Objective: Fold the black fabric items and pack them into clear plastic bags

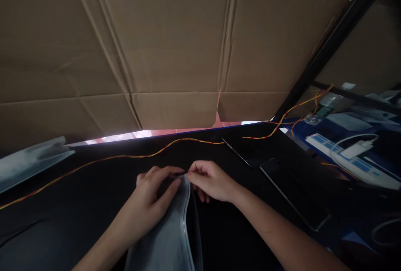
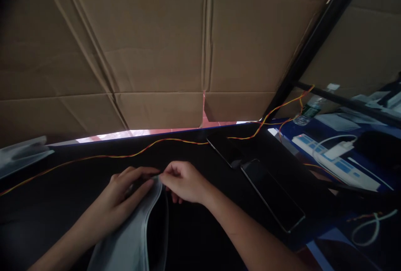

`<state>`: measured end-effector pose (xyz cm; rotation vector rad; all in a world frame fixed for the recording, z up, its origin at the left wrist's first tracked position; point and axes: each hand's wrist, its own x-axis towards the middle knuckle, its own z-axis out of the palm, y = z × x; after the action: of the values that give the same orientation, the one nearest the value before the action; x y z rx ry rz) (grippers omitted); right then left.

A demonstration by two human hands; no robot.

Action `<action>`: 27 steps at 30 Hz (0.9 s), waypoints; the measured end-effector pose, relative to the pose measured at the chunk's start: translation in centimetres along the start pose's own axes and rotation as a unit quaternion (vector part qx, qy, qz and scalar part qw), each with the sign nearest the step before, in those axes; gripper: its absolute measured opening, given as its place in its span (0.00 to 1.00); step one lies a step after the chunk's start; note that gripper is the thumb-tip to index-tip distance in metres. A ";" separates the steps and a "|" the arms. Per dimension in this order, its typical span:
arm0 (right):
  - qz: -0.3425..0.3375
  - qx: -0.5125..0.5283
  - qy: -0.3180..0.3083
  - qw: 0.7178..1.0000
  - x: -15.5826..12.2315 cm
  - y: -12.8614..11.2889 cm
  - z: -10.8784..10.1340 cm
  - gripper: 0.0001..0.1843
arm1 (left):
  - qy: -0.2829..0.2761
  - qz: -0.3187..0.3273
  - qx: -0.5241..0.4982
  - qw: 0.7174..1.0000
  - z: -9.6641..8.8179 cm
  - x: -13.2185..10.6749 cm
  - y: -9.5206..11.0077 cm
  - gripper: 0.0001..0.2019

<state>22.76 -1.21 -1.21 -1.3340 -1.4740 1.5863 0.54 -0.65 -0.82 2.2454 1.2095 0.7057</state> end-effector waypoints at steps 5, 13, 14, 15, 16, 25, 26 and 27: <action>-0.017 -0.004 -0.019 1.000 -0.7 0.1 1.0 0.09 | -0.037 -0.020 -0.050 0.998 -0.3 0.5 0.4 0.15; 0.040 -0.010 -0.124 0.991 -1.9 -0.3 2.0 0.10 | 0.063 -0.070 -0.081 0.992 -0.9 0.9 -1.0 0.12; 0.061 -0.012 -0.167 0.984 -2.1 -0.3 2.0 0.10 | 0.083 -0.076 -0.072 0.991 -1.2 1.0 -1.5 0.11; 0.081 -0.014 -0.211 0.974 -2.4 -0.3 2.0 0.09 | 0.100 -0.081 -0.061 0.990 -1.5 1.1 -1.9 0.11; 0.101 -0.015 -0.255 0.961 -2.6 -0.3 1.9 0.08 | 0.112 -0.082 -0.046 0.989 -1.7 1.2 -2.3 0.11; 0.081 -0.107 -0.293 0.947 -2.7 -0.1 -0.3 0.21 | 0.085 -0.002 0.033 0.996 -1.0 1.4 -2.6 0.10; 0.034 -0.122 -0.236 0.964 -2.5 0.0 -0.5 0.19 | 0.090 0.014 0.039 0.995 -1.0 1.3 -2.3 0.10; -0.022 -0.149 -0.168 0.974 -2.4 0.1 -0.7 0.18 | 0.094 0.034 0.046 0.994 -1.2 1.1 -2.0 0.10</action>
<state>24.20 -3.11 -0.58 -1.2192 -1.9973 1.6707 -0.88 1.49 -0.98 2.3475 1.2818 0.9241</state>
